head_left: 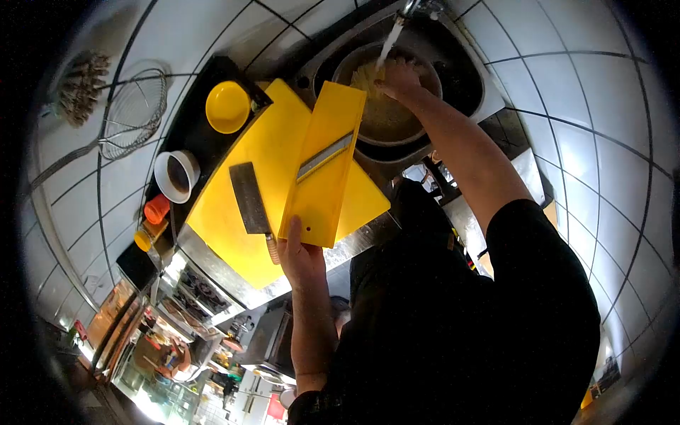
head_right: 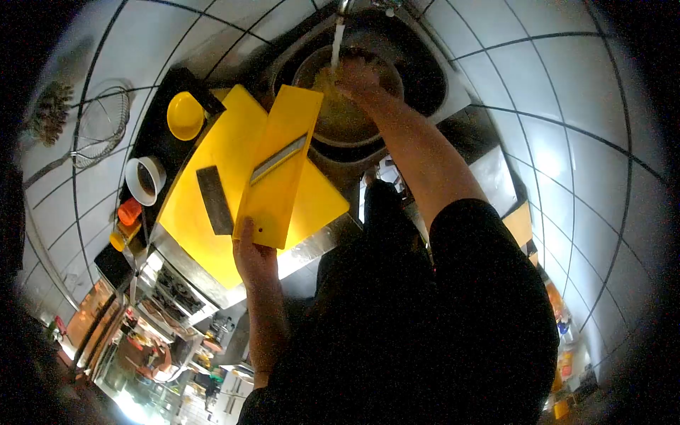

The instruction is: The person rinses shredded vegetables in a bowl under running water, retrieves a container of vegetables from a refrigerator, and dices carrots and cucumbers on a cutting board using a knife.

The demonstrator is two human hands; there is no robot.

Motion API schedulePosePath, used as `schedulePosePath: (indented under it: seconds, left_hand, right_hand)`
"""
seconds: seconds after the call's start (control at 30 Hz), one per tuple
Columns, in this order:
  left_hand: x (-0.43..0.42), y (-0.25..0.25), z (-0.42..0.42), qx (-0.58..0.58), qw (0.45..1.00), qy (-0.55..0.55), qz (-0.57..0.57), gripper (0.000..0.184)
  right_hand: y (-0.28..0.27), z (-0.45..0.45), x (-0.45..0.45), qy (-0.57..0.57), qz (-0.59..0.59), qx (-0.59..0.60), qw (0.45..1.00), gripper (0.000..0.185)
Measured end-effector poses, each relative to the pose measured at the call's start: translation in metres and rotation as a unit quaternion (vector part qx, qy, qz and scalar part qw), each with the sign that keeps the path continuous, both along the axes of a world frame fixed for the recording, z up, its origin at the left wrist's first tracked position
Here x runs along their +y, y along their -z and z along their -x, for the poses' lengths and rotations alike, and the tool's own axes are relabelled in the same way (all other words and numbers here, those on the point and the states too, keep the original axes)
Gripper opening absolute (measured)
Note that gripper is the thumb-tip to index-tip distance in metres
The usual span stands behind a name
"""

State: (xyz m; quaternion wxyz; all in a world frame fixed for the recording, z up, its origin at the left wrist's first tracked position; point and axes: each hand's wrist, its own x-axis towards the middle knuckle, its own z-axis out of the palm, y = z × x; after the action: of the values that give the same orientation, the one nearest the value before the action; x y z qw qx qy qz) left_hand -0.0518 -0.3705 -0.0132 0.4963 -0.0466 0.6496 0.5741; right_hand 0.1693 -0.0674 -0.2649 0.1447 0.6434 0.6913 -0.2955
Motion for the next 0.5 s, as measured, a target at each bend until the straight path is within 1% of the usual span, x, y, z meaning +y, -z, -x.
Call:
schedulePosePath:
  seconds: [0.03, 0.13, 0.17, 0.2, 0.23, 0.27, 0.3, 0.37, 0.4, 0.47, 0.5]
  left_hand:
    - [0.0, 0.002, 0.0, 0.008, 1.0, 0.005, -0.001, 0.043]
    - [-0.002, -0.001, -0.001, 0.038, 0.999, 0.009, 0.008, 0.042]
    - [-0.001, -0.001, -0.002, 0.049, 0.999, 0.006, 0.014, 0.041]
    - [-0.002, -0.001, -0.002, 0.059, 0.998, 0.003, 0.019, 0.041]
    - [-0.003, 0.0, -0.002, 0.056, 0.998, 0.005, 0.01, 0.041]
    - [-0.005, 0.001, -0.001, 0.053, 0.999, 0.006, 0.001, 0.04]
    - [-0.007, 0.0, 0.0, 0.051, 0.999, 0.008, -0.008, 0.04]
    - [-0.009, -0.001, 0.001, 0.036, 0.999, 0.0, -0.009, 0.039]
    - [-0.01, -0.002, 0.001, 0.026, 1.0, -0.002, -0.009, 0.038]
    - [-0.011, -0.001, 0.001, 0.026, 0.999, -0.002, -0.02, 0.038]
    - [-0.009, 0.0, 0.0, 0.025, 0.999, -0.001, -0.027, 0.038]
  right_hand:
    - [-0.007, 0.003, -0.004, 0.005, 0.009, -0.005, 1.0, 0.063]
    - [-0.019, 0.017, -0.021, -0.103, -0.05, -0.058, 0.992, 0.057]
    - [-0.014, 0.02, -0.027, -0.137, -0.069, -0.072, 0.985, 0.055]
    - [0.01, 0.018, -0.034, -0.155, -0.081, -0.068, 0.982, 0.053]
    - [0.054, 0.015, -0.031, -0.143, -0.073, -0.038, 0.986, 0.053]
    - [0.114, 0.007, -0.024, -0.106, -0.057, 0.02, 0.993, 0.052]
    - [0.114, 0.0, -0.024, -0.079, -0.032, 0.064, 0.994, 0.053]
    - [0.114, -0.012, -0.027, -0.066, 0.014, 0.053, 0.996, 0.056]
    - [0.094, -0.018, -0.031, -0.058, 0.038, 0.046, 0.997, 0.058]
    - [0.044, -0.019, -0.045, -0.13, 0.027, 0.005, 0.991, 0.06]
    - [0.008, -0.009, -0.057, -0.209, -0.008, -0.031, 0.977, 0.06]
